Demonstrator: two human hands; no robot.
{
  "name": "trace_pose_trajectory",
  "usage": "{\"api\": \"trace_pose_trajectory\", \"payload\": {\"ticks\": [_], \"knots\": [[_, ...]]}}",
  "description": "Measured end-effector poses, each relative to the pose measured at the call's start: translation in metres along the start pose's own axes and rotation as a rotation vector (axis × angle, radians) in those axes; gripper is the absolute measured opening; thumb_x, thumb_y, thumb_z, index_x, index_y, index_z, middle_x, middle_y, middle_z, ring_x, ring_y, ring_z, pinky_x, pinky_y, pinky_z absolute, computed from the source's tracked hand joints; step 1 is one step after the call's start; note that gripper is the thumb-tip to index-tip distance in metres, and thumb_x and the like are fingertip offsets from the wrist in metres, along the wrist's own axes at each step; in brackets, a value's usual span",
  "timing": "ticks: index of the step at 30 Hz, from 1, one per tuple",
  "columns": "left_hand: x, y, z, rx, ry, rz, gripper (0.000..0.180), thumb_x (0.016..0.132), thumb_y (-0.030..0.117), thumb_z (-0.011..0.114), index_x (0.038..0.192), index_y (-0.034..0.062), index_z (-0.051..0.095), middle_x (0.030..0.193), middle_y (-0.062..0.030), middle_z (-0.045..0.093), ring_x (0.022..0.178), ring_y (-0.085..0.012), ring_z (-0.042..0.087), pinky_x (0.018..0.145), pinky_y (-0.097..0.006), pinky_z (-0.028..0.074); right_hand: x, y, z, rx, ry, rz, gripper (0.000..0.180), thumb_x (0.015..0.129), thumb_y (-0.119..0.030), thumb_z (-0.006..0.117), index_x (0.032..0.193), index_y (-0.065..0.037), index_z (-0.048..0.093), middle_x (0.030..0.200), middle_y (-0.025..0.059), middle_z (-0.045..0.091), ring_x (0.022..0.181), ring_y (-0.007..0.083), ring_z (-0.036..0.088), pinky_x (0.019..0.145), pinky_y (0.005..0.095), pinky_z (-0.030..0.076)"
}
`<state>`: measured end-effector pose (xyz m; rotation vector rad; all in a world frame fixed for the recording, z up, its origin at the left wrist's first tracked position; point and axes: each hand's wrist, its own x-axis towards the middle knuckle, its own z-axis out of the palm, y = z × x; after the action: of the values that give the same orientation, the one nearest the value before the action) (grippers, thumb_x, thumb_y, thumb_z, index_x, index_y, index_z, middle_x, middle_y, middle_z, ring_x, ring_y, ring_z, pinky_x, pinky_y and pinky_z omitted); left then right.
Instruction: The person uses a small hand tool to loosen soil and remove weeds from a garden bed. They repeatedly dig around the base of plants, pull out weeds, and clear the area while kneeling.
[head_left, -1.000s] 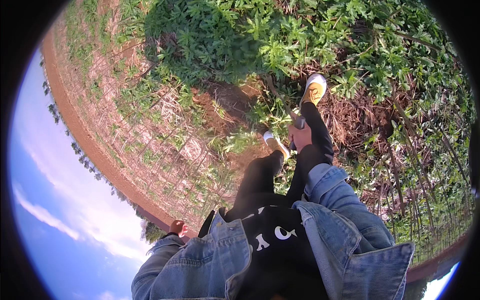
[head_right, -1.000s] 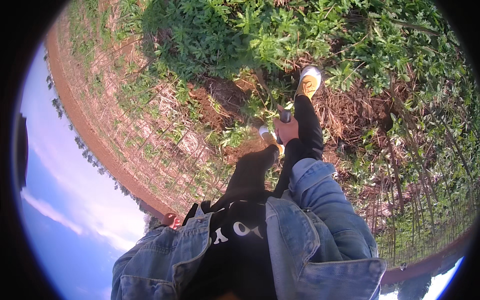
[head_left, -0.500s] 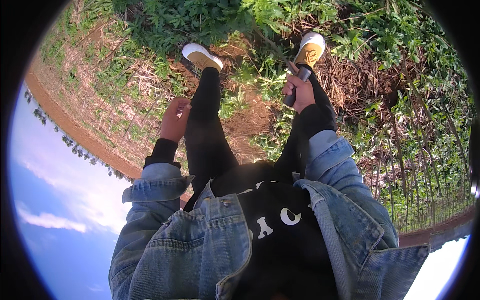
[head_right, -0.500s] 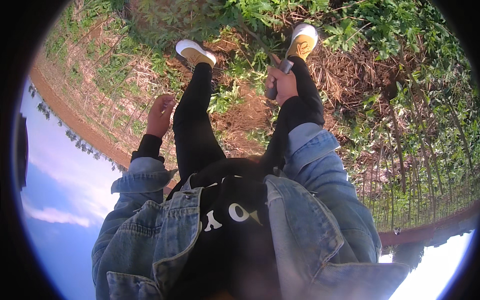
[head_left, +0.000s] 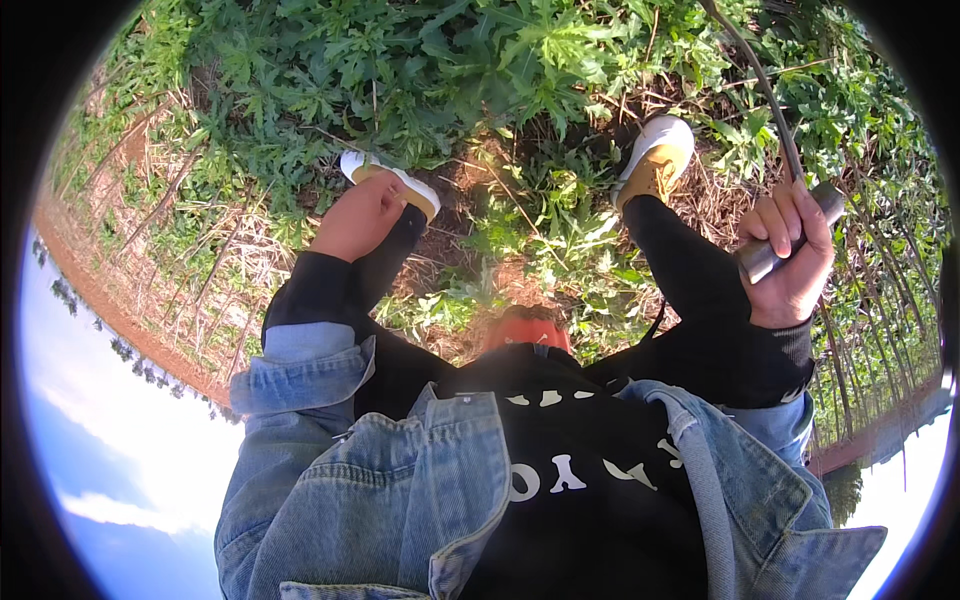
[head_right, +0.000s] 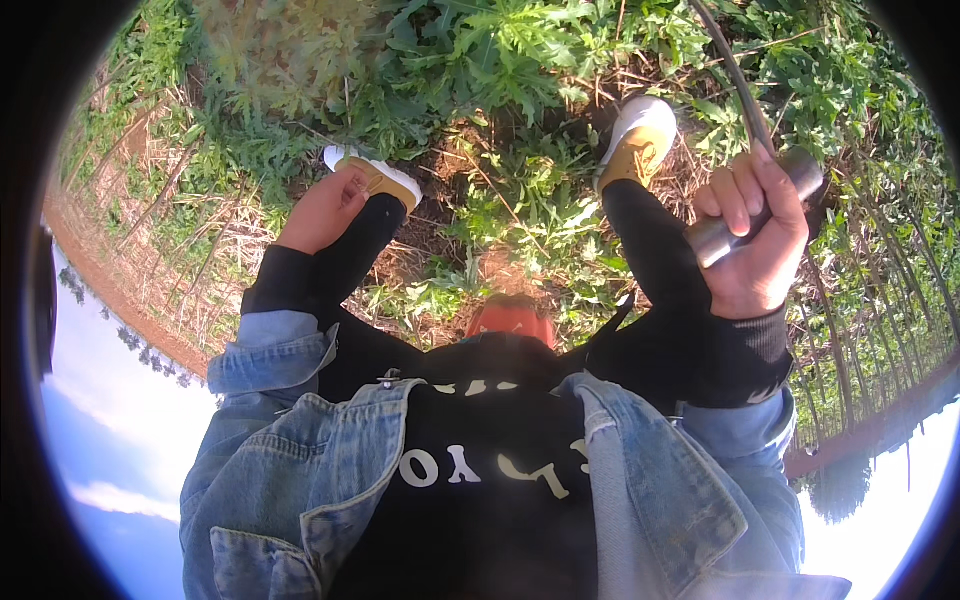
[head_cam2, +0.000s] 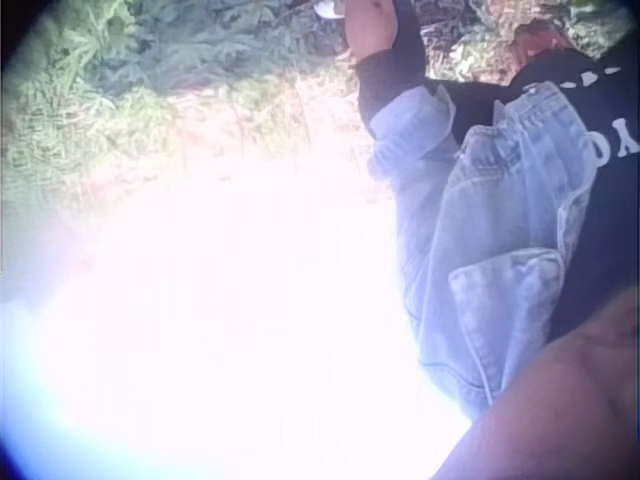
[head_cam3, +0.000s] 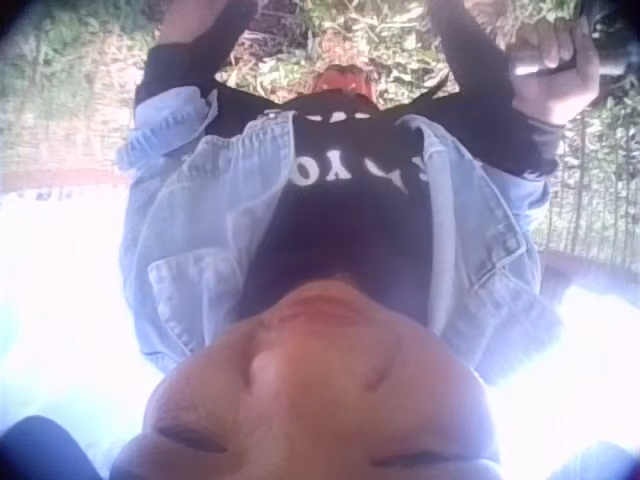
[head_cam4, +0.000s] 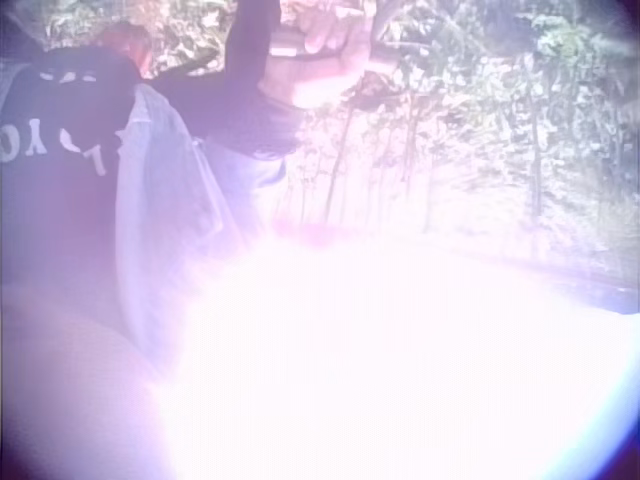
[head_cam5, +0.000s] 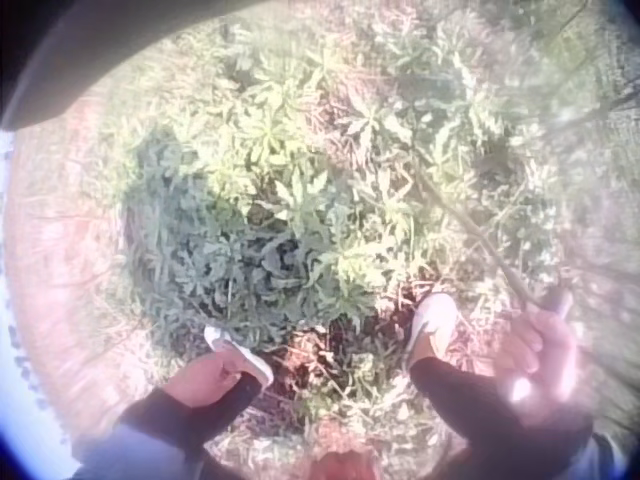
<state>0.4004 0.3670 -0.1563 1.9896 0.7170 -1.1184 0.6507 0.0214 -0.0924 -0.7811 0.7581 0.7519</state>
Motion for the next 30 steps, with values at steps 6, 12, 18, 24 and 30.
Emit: {"api": "trace_pose_trajectory", "payload": {"ticks": [6, 12, 18, 24, 30], "knots": [[-0.038, 0.032, -0.031, 0.167, 0.485, 0.307, 0.020, 0.083, 0.013, 0.061, 0.101, 0.0067, 0.054, 0.080, -0.0111, 0.059, 0.076, -0.0309, 0.059, 0.067, -0.041, 0.047, -0.022, 0.022, 0.006, -0.028, -0.103, -0.017, 0.023, 0.096, -0.008, 0.042, 0.116, 0.000, 0.037, 0.060, -0.0030, 0.033, 0.048, 0.0069, 0.034, 0.053, 0.0240, 0.031], [-0.102, 0.087, -0.028, 0.135, 0.489, 0.785, 0.021, 0.084, 0.011, 0.062, 0.102, 0.0054, 0.053, 0.081, -0.0102, 0.058, 0.077, -0.0271, 0.059, 0.068, -0.036, 0.047, -0.061, 0.062, 0.059, -0.260, -0.611, -0.113, 0.019, 0.094, -0.011, 0.045, 0.108, 0.002, 0.044, 0.060, -0.0028, 0.036, 0.046, 0.0068, 0.035, 0.052, 0.0242, 0.034], [-0.086, 0.060, -0.024, 0.450, 0.569, 0.343, 0.025, 0.084, 0.022, 0.063, 0.100, 0.0065, 0.052, 0.083, -0.0161, 0.061, 0.079, -0.0347, 0.060, 0.068, -0.042, 0.047, -0.047, 0.092, 0.068, -0.511, -0.651, -0.224, 0.034, 0.086, -0.009, 0.057, 0.116, 0.005, 0.049, 0.060, -0.0004, 0.044, 0.049, 0.0109, 0.043, 0.054, 0.0253, 0.040], [-0.106, 0.059, -0.021, 0.280, 0.599, 0.573, 0.022, 0.087, 0.022, 0.060, 0.101, 0.0084, 0.051, 0.082, -0.0148, 0.061, 0.079, -0.0298, 0.062, 0.069, -0.038, 0.048, -0.043, 0.100, 0.057, -0.542, -0.462, -0.200, 0.031, 0.084, -0.005, 0.057, 0.111, 0.006, 0.047, 0.066, 0.0004, 0.046, 0.054, 0.0108, 0.044, 0.051, 0.0243, 0.038], [-0.133, 0.071, -0.046, 0.421, 0.741, 0.529, 0.022, 0.087, 0.023, 0.059, 0.101, 0.0079, 0.050, 0.079, -0.0143, 0.060, 0.073, -0.0279, 0.061, 0.064, -0.038, 0.046, -0.047, 0.097, 0.053, -0.588, -0.401, -0.240, 0.029, 0.084, -0.004, 0.056, 0.109, 0.006, 0.048, 0.067, 0.0014, 0.047, 0.053, 0.0115, 0.045, 0.050, 0.0243, 0.039]]}}
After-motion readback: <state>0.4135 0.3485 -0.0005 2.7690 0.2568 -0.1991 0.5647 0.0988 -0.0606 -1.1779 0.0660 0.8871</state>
